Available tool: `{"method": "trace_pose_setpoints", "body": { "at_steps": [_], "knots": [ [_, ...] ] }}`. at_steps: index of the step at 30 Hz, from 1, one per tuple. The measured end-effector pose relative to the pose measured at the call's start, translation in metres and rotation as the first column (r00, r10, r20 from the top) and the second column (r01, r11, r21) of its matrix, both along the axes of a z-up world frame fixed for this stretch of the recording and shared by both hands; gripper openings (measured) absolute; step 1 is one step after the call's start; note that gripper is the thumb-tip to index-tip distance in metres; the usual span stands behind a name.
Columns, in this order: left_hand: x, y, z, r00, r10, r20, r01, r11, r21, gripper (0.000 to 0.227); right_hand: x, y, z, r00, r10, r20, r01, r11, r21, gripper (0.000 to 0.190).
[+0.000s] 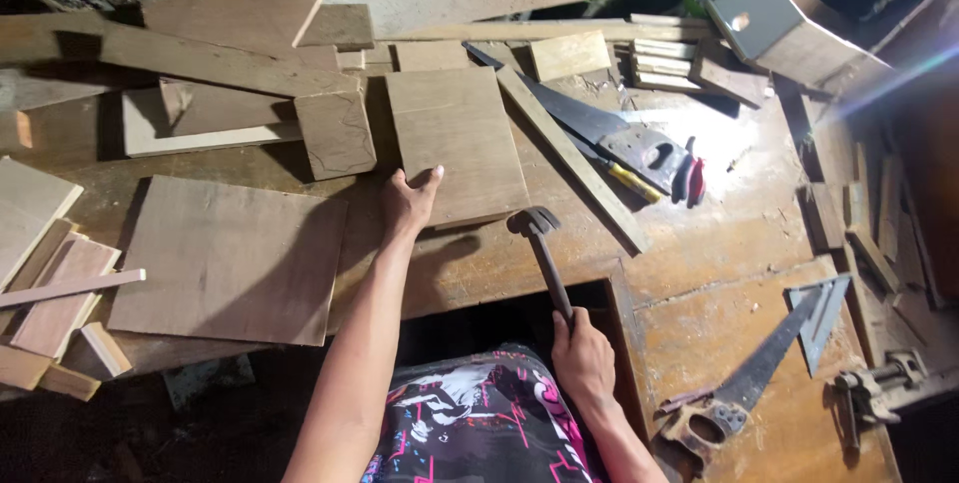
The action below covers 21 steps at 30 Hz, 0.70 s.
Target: The person aligns and stacks small wooden pieces on a workbench, then uses a hammer to drive nails into the pieces to join them. The person repeatedly positions the wood, hammers nails, and adjusts the assembly throughout the clip.
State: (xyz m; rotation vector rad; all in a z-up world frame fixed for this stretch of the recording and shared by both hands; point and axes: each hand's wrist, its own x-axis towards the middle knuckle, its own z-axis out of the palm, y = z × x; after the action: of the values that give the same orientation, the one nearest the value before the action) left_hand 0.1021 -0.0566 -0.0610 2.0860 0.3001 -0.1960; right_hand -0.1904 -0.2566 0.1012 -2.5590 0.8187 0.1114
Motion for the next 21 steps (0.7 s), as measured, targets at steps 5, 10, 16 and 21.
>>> {"method": "trace_pose_setpoints", "body": {
  "at_steps": [5, 10, 16, 21],
  "knots": [
    [0.014, 0.006, -0.037, 0.997, 0.018, 0.069, -0.008, 0.989, -0.148, 0.078, -0.005, -0.010, -0.011, 0.991, -0.124, -0.059, 0.129, 0.987, 0.096, 0.037],
    [0.010, 0.022, -0.032, 0.995, -0.101, 0.026, 0.100, 0.862, -0.498, 0.049, -0.003, -0.032, -0.008, 0.982, -0.175, -0.066, 0.182, 0.977, 0.108, 0.044],
    [-0.005, 0.026, 0.015, 0.959, -0.209, -0.192, 0.064, 0.819, -0.571, 0.056, 0.028, -0.079, -0.004, 0.970, -0.148, -0.193, 0.199, 0.939, 0.281, 0.045],
    [-0.020, 0.025, 0.052, 0.979, -0.195, -0.066, 0.108, 0.757, -0.644, 0.063, 0.071, -0.117, 0.000, 0.976, 0.098, -0.194, -0.108, 0.993, -0.038, 0.048]
  ]
}}
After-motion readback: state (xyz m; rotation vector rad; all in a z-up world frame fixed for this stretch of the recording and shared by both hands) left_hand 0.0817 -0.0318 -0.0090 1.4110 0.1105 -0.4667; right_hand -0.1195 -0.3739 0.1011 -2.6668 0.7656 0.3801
